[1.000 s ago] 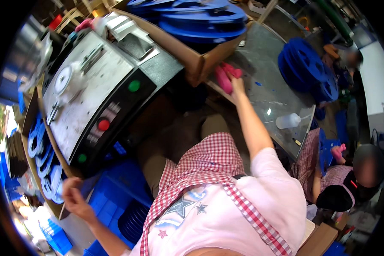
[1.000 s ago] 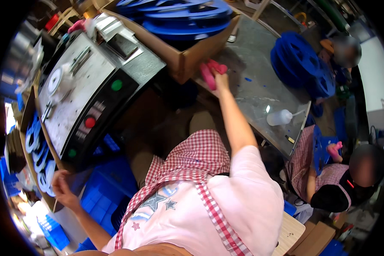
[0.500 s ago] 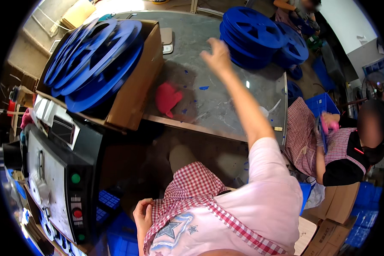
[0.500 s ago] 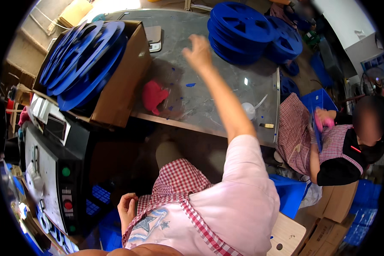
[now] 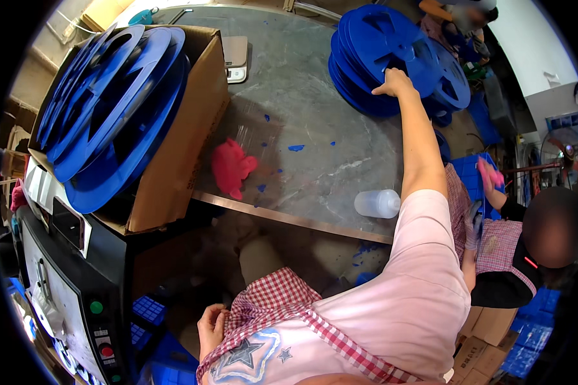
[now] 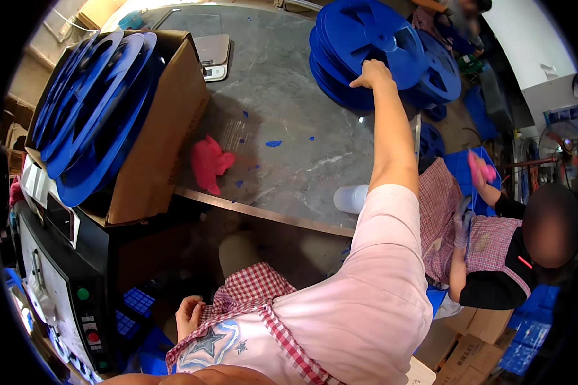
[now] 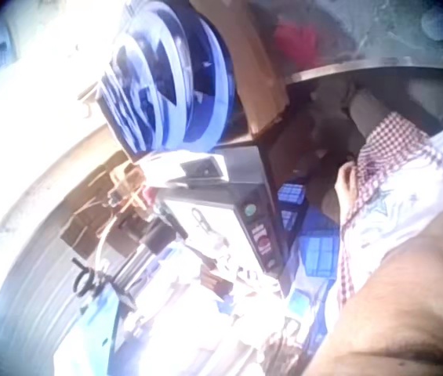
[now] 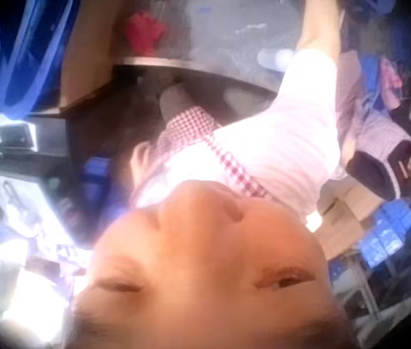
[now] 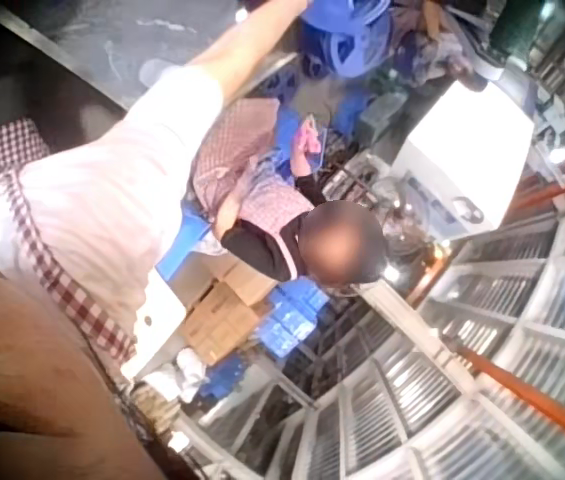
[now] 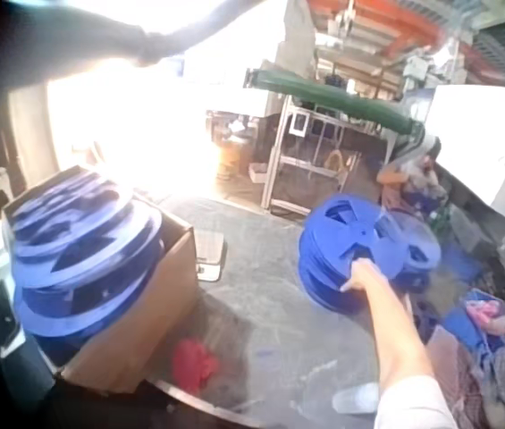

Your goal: The person wipes blue plastic spools with a pink cloth, spraying them with liquid from a squeeze bottle as needed. They handle the spools one at a time, rotating them to clean different sides, and place cleaned spools into a cardboard box. The person also puts on a pair of gloves and continues the cleaning process.

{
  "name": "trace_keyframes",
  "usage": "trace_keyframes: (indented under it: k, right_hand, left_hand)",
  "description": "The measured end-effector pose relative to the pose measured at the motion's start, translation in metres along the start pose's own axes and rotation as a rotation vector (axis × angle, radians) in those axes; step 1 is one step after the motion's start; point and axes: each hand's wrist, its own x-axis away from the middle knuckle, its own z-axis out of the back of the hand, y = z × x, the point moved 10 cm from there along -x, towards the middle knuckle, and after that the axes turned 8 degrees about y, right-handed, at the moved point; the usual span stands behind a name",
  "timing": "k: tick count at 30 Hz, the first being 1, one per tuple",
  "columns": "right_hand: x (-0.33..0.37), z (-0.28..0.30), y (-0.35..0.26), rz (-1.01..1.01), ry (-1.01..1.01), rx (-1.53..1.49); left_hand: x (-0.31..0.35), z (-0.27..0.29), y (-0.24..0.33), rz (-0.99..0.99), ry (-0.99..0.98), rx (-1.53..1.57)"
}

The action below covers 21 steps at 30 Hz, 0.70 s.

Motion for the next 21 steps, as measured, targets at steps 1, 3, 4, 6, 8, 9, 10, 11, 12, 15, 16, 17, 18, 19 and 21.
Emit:
trace_keyframes:
  k: [1,3,4,6,8,9,10,11,12,15,16,17,18,19,21]
  right_hand:
    - [0.001,-0.002,0.002,-0.026,-0.002,-0.036]
    - [0.003,-0.003,0.007,-0.076,-0.008,-0.111]
    - [0.003,-0.003,0.007,-0.07,0.008,-0.067]
    - [0.002,0.0,0.009,-0.073,0.059,-0.092]
    - [-0.001,-0.011,0.014,-0.062,0.057,-0.11]
    - [-0.001,-0.011,0.013,-0.03,0.059,-0.061]
    - [0.0,-0.012,0.011,0.004,0.06,-0.013]
    - [0.0,-0.012,0.012,-0.011,0.055,0.006]
    - [0.003,-0.01,0.009,0.006,0.057,0.024]
    - [0.0,-0.018,0.007,0.023,-0.061,-0.018]
    - [0.001,-0.021,0.006,0.042,-0.036,-0.028]
    - [0.001,-0.024,0.005,0.062,-0.011,-0.039]
    - [0.004,-0.027,0.0,0.032,-0.074,-0.074]
    - [0.007,-0.026,-0.003,-0.001,-0.108,-0.077]
    - [0.013,-0.025,-0.011,-0.013,-0.145,-0.086]
  left_hand:
    - [-0.001,0.0,0.0,0.013,-0.002,-0.023]
    - [-0.004,-0.001,-0.002,0.025,-0.002,-0.031]
    - [-0.005,-0.001,-0.002,0.032,0.0,-0.036]
    - [-0.007,0.001,-0.003,0.035,0.016,-0.025]
    - [-0.006,0.003,-0.007,0.058,0.025,-0.028]
    - [-0.007,0.004,-0.01,0.058,0.025,-0.027]
    - [-0.007,0.004,-0.012,0.058,0.026,-0.026]
    - [-0.008,0.003,-0.013,0.053,0.029,-0.054]
    - [-0.009,0.002,-0.013,0.052,0.015,-0.078]
    - [-0.012,-0.001,-0.013,0.046,0.006,-0.066]
    - [-0.013,-0.001,-0.013,0.036,0.004,-0.075]
    - [-0.013,0.0,-0.013,0.026,0.002,-0.083]
    - [-0.013,0.001,-0.015,0.023,0.008,-0.074]
    - [-0.013,0.003,-0.016,0.019,0.013,-0.064]
    - [-0.012,0.007,-0.015,-0.006,0.017,-0.058]
